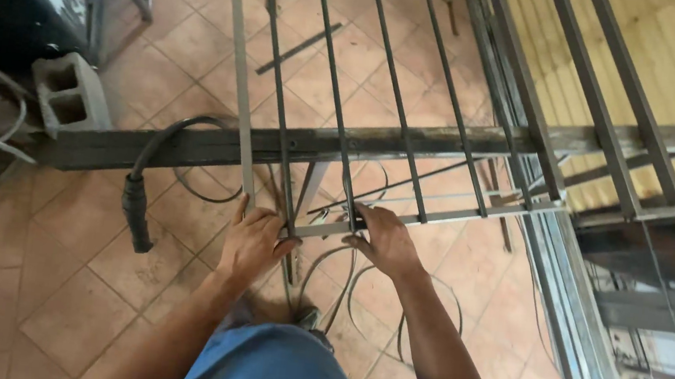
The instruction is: Aligning metal bars and welding them to a frame
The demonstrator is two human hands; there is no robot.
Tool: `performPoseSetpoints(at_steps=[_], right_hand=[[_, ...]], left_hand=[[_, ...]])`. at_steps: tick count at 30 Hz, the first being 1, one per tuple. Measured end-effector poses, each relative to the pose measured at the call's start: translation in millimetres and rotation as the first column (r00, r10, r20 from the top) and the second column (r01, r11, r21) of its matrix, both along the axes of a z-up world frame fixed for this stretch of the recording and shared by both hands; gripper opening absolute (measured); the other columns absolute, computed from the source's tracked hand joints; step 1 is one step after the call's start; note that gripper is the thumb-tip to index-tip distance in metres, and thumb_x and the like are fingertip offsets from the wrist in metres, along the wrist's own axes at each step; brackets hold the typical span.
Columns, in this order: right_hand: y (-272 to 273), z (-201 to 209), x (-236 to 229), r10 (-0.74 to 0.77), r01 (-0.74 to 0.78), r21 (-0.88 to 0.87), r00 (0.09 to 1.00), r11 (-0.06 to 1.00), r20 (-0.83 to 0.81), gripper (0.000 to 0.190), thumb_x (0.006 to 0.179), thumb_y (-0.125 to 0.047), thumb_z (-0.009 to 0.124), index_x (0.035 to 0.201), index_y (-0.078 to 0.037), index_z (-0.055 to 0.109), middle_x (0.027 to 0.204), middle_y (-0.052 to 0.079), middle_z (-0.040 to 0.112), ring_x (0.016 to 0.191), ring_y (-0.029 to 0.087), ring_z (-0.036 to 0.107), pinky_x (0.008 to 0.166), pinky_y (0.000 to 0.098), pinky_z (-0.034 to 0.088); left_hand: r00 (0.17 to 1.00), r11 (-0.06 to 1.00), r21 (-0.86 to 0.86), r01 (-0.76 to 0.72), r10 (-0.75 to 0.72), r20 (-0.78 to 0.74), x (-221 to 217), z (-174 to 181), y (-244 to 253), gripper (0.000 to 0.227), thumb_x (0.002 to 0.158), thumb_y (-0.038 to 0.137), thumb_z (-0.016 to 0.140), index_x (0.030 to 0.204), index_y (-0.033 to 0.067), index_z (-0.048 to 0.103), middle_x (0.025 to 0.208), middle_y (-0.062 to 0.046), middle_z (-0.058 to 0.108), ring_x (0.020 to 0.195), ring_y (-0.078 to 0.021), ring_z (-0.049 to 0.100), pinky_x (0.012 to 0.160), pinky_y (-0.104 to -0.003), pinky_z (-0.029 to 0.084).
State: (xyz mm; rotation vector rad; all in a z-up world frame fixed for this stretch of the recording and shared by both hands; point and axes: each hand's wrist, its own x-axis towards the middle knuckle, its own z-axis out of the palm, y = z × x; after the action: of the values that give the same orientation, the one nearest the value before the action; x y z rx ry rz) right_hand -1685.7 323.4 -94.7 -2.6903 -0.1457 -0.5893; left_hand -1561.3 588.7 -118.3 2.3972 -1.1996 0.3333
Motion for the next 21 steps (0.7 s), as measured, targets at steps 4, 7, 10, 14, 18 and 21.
performPoseSetpoints(at_steps=[4, 7, 10, 14, 18, 21], right_hand=[[-15.5, -16.8, 0.5, 0.013, -0.013, -0.021, 1.0, 1.0, 0.0, 0.063, 0.08, -0.03, 0.084, 0.135, -0.007, 0.062, 0.096, 0.013, 0.072, 0.096, 0.033, 0.071, 0.09, 0.0464, 0.057], [-20.1, -23.6, 5.8, -0.034, 0.034, -0.017, 0.999, 0.999, 0.001, 0.063, 0.078, -0.032, 0.086, 0.133, -0.013, 0.063, 0.091, 0.006, 0.072, 0.092, 0.028, 0.071, 0.086, 0.0423, 0.059], [-12.7, -15.5, 1.9, -0.034, 0.034, 0.009, 0.999, 0.999, -0.003, 0.06, 0.08, -0.035, 0.084, 0.131, -0.012, 0.064, 0.092, 0.008, 0.073, 0.091, 0.029, 0.071, 0.085, 0.0417, 0.059], [-8.9, -8.1, 8.1, -0.032, 0.032, 0.029, 0.999, 0.999, 0.017, 0.057, 0.075, -0.03, 0.088, 0.125, -0.011, 0.068, 0.091, 0.01, 0.074, 0.091, 0.031, 0.072, 0.083, 0.0437, 0.059], [-10.0, -6.4, 5.7, -0.001, -0.001, 0.033, 0.998, 0.999, 0.057, 0.054, 0.079, -0.029, 0.086, 0.126, -0.009, 0.068, 0.1, 0.01, 0.074, 0.101, 0.031, 0.071, 0.091, 0.0411, 0.058], [-13.0, 1.8, -7.6, -0.008, 0.002, 0.067, 0.997, 0.998, 0.082, 0.063, 0.07, -0.033, 0.092, 0.123, -0.01, 0.07, 0.11, 0.008, 0.074, 0.109, 0.03, 0.07, 0.098, 0.0392, 0.057]], left_hand=[[1.0, 0.998, -0.07, -0.008, 0.007, -0.003, 1.3, -12.8, -1.5, 0.04, 0.08, 0.046, 0.081, 0.091, 0.0088, 0.072, 0.083, -0.007, 0.076, 0.102, -0.0231, 0.069, 0.124, -0.059, 0.025], [0.997, 0.994, -0.102, 0.026, -0.018, 0.081, 5.5, -19.4, -4.1, 0.041, 0.075, 0.044, 0.083, 0.09, 0.0077, 0.072, 0.077, -0.009, 0.074, 0.095, -0.0245, 0.069, 0.122, -0.059, 0.027], [0.992, 0.988, -0.151, 0.042, -0.023, 0.124, 2.6, -25.4, -3.2, 0.044, 0.07, 0.049, 0.085, 0.088, 0.0108, 0.071, 0.075, -0.007, 0.072, 0.091, -0.0241, 0.068, 0.118, -0.058, 0.033], [0.989, 0.985, -0.163, 0.052, -0.028, 0.145, 6.5, -15.5, -4.8, 0.044, 0.068, 0.048, 0.087, 0.084, 0.0118, 0.07, 0.07, -0.007, 0.069, 0.087, -0.0244, 0.067, 0.116, -0.059, 0.036], [0.999, 0.997, -0.076, 0.024, -0.021, 0.048, 4.7, -3.1, -1.5, 0.044, 0.074, 0.048, 0.086, 0.089, 0.0099, 0.072, 0.076, -0.008, 0.073, 0.096, -0.0238, 0.067, 0.121, -0.057, 0.03], [0.995, 0.998, -0.03, -0.053, 0.051, -0.081, -2.4, 2.1, -5.9, 0.054, 0.071, 0.057, 0.085, 0.094, 0.0097, 0.075, 0.088, -0.008, 0.077, 0.109, -0.0213, 0.066, 0.126, -0.052, 0.02]])
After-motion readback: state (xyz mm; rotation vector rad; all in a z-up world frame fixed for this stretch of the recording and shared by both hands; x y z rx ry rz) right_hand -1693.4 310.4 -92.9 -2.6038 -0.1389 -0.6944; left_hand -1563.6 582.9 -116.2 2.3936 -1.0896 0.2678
